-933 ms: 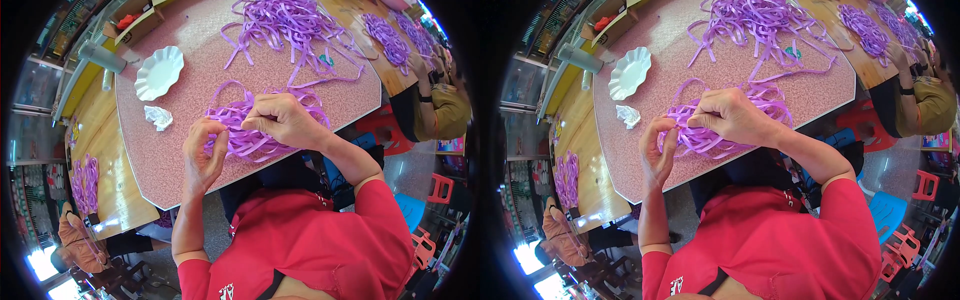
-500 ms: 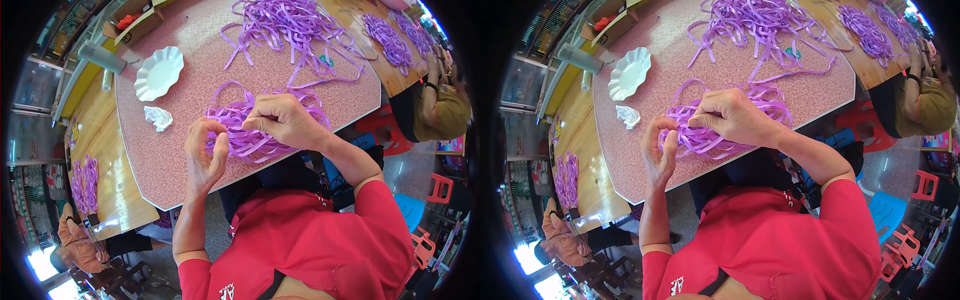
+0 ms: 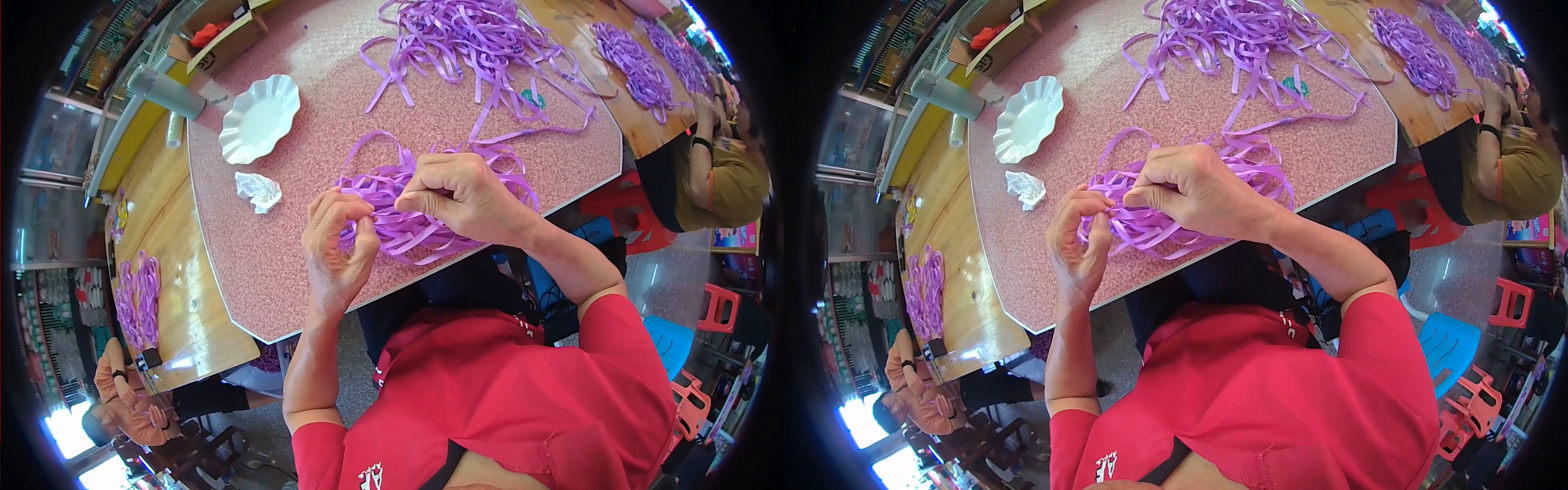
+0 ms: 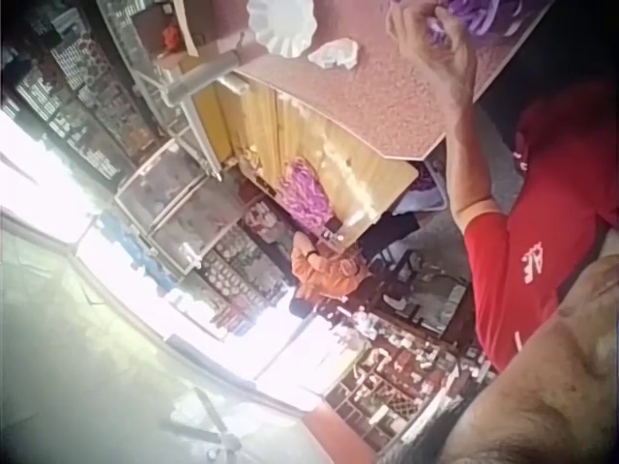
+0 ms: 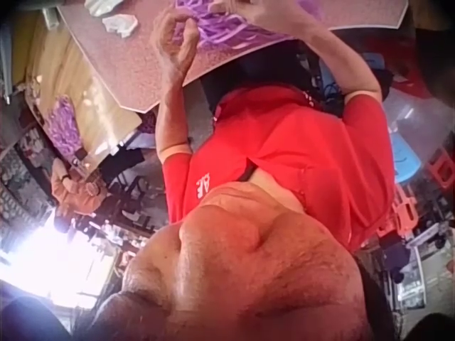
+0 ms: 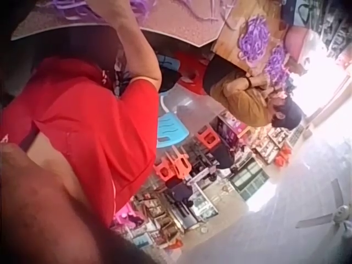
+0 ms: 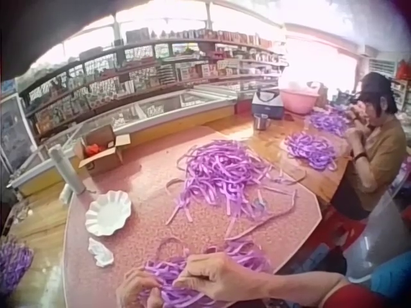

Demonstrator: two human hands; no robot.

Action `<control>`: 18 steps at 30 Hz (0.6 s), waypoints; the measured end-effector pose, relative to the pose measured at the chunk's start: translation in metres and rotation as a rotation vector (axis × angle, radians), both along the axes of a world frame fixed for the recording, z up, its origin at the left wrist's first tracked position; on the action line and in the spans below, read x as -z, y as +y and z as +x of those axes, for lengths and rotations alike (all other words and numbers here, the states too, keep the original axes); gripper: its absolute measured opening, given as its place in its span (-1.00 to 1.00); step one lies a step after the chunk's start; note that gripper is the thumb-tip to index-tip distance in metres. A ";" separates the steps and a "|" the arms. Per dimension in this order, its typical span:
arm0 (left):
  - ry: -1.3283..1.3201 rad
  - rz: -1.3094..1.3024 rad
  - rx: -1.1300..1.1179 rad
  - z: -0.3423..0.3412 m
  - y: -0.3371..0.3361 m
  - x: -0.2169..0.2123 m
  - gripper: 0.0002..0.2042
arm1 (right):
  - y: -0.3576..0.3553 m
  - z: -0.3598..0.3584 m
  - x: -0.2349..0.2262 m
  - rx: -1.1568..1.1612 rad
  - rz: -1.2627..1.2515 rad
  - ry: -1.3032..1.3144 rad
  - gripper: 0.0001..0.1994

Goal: Knotting and tying purple plastic ribbons at a workshop table.

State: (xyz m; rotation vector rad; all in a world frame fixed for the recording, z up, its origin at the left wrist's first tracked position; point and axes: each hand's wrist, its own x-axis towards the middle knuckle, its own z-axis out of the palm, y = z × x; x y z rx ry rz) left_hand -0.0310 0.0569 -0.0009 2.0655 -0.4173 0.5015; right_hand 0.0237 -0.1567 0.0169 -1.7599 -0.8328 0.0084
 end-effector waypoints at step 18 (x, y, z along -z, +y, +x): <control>0.002 0.246 0.087 -0.011 0.014 -0.012 -0.95 | 0.007 -0.003 0.009 -0.010 0.072 -0.109 -0.93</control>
